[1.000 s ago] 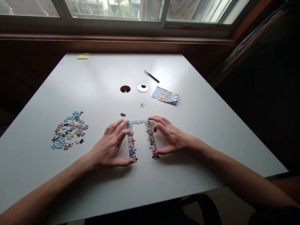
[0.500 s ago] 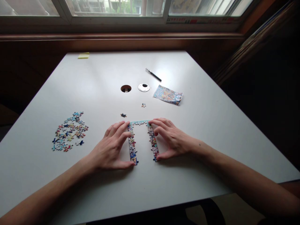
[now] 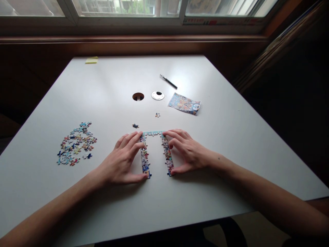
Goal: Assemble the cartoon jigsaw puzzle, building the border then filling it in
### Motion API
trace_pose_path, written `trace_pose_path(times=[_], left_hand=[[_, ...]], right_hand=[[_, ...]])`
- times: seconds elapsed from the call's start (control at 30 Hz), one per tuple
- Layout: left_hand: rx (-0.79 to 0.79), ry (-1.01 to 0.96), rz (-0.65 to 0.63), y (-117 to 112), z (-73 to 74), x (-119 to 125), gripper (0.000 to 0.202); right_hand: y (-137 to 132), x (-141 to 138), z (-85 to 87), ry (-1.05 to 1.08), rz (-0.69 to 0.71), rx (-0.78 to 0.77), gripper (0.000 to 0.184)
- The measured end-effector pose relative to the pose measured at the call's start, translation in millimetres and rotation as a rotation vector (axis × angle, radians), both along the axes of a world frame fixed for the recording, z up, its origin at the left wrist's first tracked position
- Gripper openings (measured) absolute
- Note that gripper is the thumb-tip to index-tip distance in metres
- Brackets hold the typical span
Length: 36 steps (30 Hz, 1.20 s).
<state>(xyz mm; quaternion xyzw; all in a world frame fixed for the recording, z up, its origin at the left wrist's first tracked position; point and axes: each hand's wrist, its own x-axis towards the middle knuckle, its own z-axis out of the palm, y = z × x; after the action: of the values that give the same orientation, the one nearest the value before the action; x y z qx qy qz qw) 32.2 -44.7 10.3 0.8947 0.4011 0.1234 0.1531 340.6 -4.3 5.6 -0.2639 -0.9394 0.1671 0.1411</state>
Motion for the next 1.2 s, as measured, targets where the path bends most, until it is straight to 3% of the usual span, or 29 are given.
trace_pose_path(times=[0.8, 0.9, 0.97, 1.07, 1.13, 1.2], left_hand=[[-0.008, -0.017, -0.025, -0.4, 1.5, 1.7, 0.074], [-0.019, -0.138, -0.018, 2.6, 6.7, -2.5, 0.065], [0.022, -0.307, 0.086, 8.5, 9.0, -11.2, 0.043], [0.262, -0.425, 0.423, 22.1, 6.4, -29.5, 0.018], [0.313, -0.368, 0.496, 30.8, 1.6, -39.4, 0.01], [0.307, -0.296, 0.472, 36.6, -3.2, -44.0, 0.01]], right_hand=[[1.0, 0.8, -2.2, -0.003, -0.005, -0.015, 0.064], [1.2, 1.8, -2.3, 0.014, 0.003, -0.009, 0.063], [1.5, 2.9, -2.1, 0.032, 0.002, -0.02, 0.061], [2.2, 4.8, -2.1, 0.066, -0.004, -0.047, 0.055], [2.7, 5.9, -2.2, 0.087, -0.008, -0.055, 0.052], [3.1, 6.6, -2.5, 0.096, -0.012, -0.059, 0.05]])
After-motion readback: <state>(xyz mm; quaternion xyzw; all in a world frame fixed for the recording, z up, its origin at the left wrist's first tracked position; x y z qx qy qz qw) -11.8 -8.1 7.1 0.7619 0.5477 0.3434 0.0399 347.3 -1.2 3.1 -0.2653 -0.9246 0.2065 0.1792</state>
